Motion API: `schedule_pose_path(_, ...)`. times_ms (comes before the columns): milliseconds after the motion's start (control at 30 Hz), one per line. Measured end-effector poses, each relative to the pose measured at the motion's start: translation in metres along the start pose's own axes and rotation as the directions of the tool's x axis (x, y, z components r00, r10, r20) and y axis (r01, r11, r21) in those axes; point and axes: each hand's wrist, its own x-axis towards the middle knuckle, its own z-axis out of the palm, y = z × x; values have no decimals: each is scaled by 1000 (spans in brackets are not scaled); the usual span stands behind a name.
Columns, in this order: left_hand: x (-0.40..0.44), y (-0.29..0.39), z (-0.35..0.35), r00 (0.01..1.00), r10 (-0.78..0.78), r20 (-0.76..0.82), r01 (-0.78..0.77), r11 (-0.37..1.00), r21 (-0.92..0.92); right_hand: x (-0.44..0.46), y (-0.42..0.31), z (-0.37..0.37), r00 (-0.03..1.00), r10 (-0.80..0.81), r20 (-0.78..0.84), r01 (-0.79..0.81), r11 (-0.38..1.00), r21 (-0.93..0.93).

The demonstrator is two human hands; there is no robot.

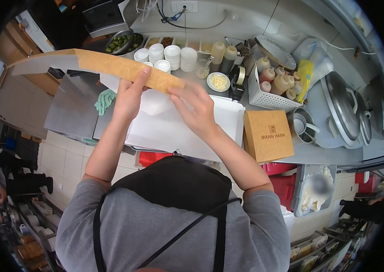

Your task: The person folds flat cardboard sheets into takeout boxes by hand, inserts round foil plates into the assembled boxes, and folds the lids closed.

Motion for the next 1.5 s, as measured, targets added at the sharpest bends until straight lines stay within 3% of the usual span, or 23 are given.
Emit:
schedule_pose_path(333, -4, 5, -1, 998, 61, -12, -60, 998, 18, 1, -2, 12, 996, 83, -29, -82, 995, 48)
schedule_pose_path(400, -1, 7, -6, 999, 37, 4, -37, 999, -20, -2, 0, 16, 991, 69, -111, -51, 987, 152)
schedule_pose_path(500, -1, 6, -8, 1000, 23, 13, -22, 998, -62, 1, -1, 16, 991, -46, -129, 57, 995, 78)
schedule_pose_path(567, -3, 6, -6, 999, 32, 5, -31, 997, -65, 2, -2, 18, 992, -25, -127, 35, 996, 79)
schedule_pose_path(667, -9, 5, -1, 991, 113, -73, -112, 994, 13, 2, -2, 21, 991, 30, -128, -18, 995, 94)
schedule_pose_path(733, -8, 3, -2, 970, 231, -79, -217, 963, 163, 1, 0, 23, 989, 64, -130, -50, 993, 107)
schedule_pose_path(867, -3, 15, -16, 995, 95, -41, -73, 928, 364, -12, 14, 26, 998, -33, -47, 39, 992, 119)
schedule_pose_path(933, 2, 12, -15, 991, 131, -38, -88, 827, 555, -9, 17, 24, 996, -85, 4, 84, 985, 149)
schedule_pose_path(967, 6, 1, -14, 987, 153, -41, -104, 822, 560, -5, 14, 22, 998, -53, 45, 48, 995, 91)
schedule_pose_path(1033, 11, -32, -10, 957, 286, 39, -219, 631, 744, 11, 13, 18, 992, 7, 123, -4, 1000, -29)
schedule_pose_path(1100, 1, -42, 5, 932, 311, 185, -333, 533, 778, 44, -5, 15, 997, -29, 66, 30, 999, -13)
schedule_pose_path(1167, -4, -62, 21, 970, 89, 224, -241, 359, 902, 77, -20, 12, 998, -67, -12, 67, 997, -35)
schedule_pose_path(1200, -9, -69, 26, 967, 103, 233, -255, 355, 900, 91, -24, 9, 997, -80, -23, 79, 996, -41)
schedule_pose_path(1267, -19, -82, 33, 958, 111, 264, -286, 372, 883, 115, -30, 2, 998, 43, -35, -42, 999, 19)
schedule_pose_path(1300, -21, -90, 32, 954, 121, 274, -300, 370, 879, 124, -31, 0, 991, 34, -130, -27, 998, 56)
schedule_pose_path(1367, -21, -100, 25, 922, -53, 384, -353, 292, 889, 137, -25, -10, 985, 93, -147, -82, 993, 82)
schedule_pose_path(1400, -19, -88, 20, 920, -44, 391, -362, 291, 885, 141, -23, -15, 975, 160, -154, -143, 983, 119)
schedule_pose_path(1467, -15, -41, 8, 861, -3, 509, -435, 516, 738, 144, -14, -21, 976, 143, -167, -122, 984, 129)
schedule_pose_path(1500, -3, -15, 1, 881, -7, 473, -341, 684, 645, 145, -8, -24, 976, 135, -171, -110, 983, 145)
